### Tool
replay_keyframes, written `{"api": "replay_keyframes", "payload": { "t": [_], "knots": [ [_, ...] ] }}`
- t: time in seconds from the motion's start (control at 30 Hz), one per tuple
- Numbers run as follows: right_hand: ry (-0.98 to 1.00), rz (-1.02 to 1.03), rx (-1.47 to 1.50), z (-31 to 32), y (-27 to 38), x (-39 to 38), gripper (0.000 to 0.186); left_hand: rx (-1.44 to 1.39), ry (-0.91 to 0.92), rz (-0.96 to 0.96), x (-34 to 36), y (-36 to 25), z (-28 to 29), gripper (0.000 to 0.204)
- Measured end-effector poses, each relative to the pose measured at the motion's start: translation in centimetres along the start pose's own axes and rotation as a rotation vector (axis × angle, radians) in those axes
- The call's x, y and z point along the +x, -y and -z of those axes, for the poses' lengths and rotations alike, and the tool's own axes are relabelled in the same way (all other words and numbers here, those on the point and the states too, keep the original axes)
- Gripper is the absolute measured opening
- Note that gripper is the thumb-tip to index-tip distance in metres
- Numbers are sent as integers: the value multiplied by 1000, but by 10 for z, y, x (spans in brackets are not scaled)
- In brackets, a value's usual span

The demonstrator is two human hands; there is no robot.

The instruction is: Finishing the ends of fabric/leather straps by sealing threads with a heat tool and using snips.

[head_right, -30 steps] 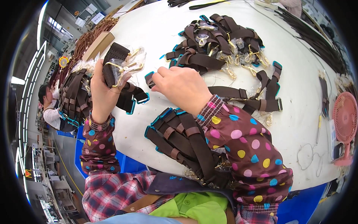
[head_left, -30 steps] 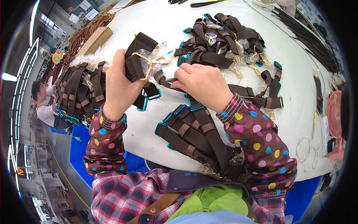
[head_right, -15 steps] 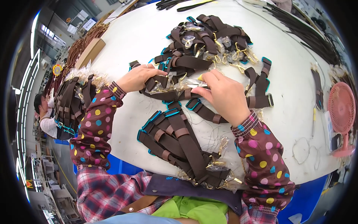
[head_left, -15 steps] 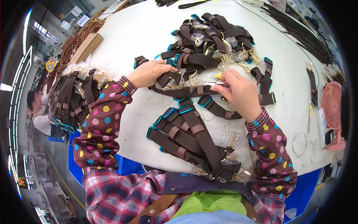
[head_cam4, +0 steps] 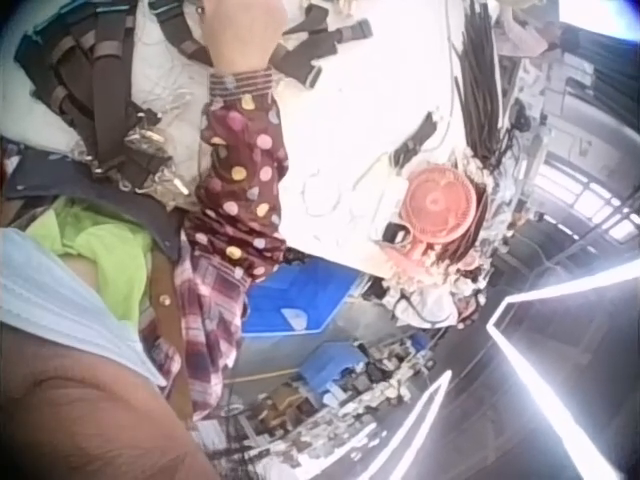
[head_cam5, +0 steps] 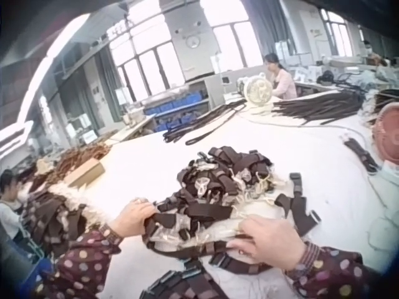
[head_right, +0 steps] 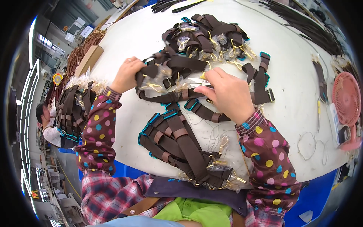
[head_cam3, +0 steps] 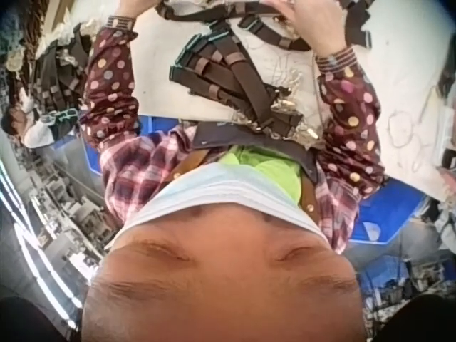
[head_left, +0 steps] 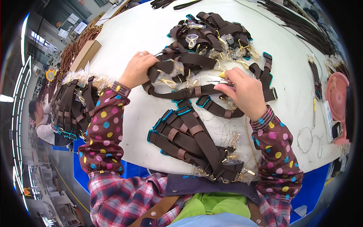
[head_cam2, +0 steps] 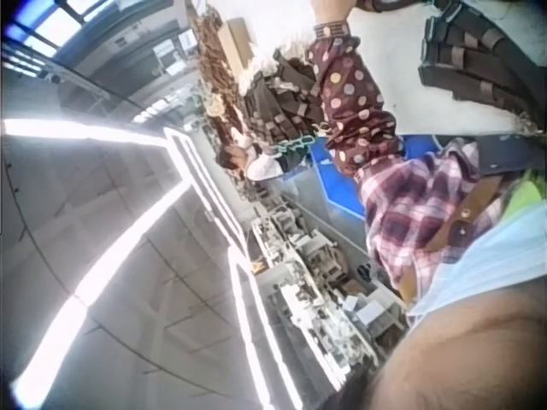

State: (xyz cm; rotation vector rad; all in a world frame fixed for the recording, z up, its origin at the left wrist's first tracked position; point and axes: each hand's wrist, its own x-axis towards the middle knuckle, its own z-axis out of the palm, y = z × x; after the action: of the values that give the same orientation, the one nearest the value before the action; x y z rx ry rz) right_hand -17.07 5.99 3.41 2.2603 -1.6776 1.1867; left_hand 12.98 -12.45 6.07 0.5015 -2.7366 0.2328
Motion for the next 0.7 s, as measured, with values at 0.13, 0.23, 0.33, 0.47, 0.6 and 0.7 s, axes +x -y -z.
{"api": "replay_keyframes", "payload": {
  "t": [0.13, 0.23, 0.33, 0.47, 0.6, 0.7],
  "knots": [
    [-42, -29, 84, 0, 2, 3, 32, -422, -378, 283, -31, 16, 18, 36],
    [-19, -10, 90, -6, 4, 3, 31, -476, -189, 400, -16, -6, 48, 51],
    [-31, 33, 94, -6, 11, 9, 31, -393, -194, 214, -15, -3, 57, 56],
    [-45, 5, 83, 7, 9, 5, 31, -881, -350, 407, -6, -7, 70, 71],
    [-45, -14, 127, 6, 13, 9, 33, -601, -394, 317, -5, -9, 79, 76],
    [-37, 91, 98, -4, 29, 22, 32, -333, -307, 214, 15, -39, 88, 60]
  ]
}}
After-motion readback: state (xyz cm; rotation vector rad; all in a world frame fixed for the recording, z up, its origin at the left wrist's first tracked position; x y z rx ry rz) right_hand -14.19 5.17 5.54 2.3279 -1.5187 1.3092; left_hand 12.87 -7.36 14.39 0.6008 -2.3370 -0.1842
